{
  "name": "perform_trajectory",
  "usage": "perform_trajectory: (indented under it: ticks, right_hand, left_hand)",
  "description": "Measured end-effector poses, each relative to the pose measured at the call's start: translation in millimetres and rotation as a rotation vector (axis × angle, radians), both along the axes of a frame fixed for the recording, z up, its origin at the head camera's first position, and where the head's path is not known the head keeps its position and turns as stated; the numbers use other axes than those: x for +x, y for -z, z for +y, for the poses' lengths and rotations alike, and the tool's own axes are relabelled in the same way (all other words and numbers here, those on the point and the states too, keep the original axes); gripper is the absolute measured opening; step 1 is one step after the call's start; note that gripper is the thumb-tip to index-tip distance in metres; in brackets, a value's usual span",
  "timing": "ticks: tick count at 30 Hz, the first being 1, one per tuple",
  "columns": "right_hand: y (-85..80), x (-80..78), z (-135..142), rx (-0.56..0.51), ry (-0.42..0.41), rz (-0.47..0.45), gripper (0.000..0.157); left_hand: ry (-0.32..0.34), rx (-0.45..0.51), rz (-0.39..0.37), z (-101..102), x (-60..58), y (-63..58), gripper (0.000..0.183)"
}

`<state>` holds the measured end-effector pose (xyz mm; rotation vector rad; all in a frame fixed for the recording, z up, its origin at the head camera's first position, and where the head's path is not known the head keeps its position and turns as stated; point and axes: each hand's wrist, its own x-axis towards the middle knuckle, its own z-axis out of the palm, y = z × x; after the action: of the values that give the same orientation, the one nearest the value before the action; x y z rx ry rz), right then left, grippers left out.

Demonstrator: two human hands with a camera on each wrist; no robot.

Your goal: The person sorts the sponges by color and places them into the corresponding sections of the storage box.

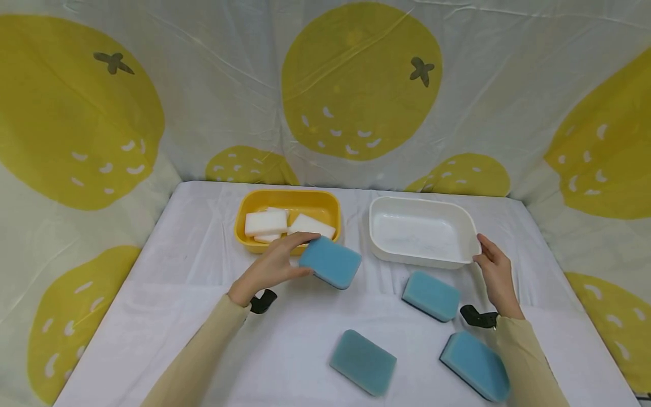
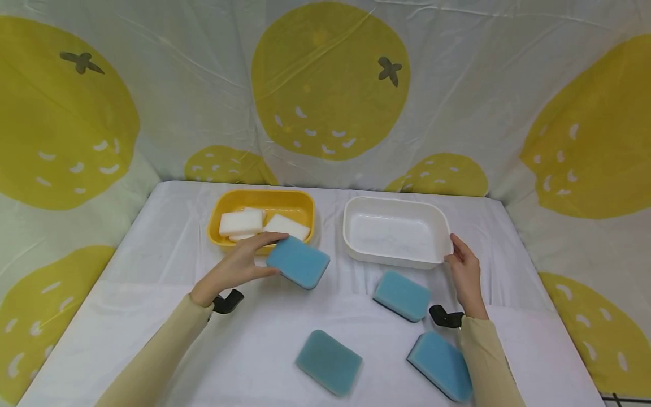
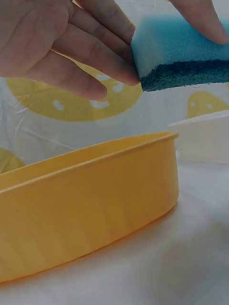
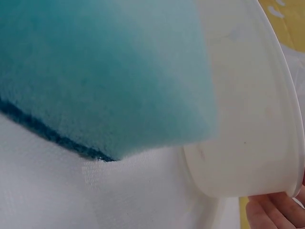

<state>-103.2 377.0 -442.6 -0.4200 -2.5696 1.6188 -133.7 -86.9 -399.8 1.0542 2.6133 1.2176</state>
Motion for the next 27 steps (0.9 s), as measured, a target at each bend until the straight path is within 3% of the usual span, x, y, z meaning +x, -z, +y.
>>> perform_trajectory:
  ticks: [7,13,27]
  right_hand:
    - [-1.1,0.5,0,-0.005,-0.009,0.0,0.054]
    - [1.5,-0.2,1,-0.018,-0.02,0.014,0.054]
    - [2.6,2.0,0,-0.03,-0.024,0.058,0.054]
  left_hand:
    - [0.026,0.056,0.034,16,-11.3,-4.0,0.066]
    - [0.034,0.032,0.063,28,-18.8,-9.0,0.066]
    - [0.045,0.047,0.031,51,-30.2,-12.6,0.067]
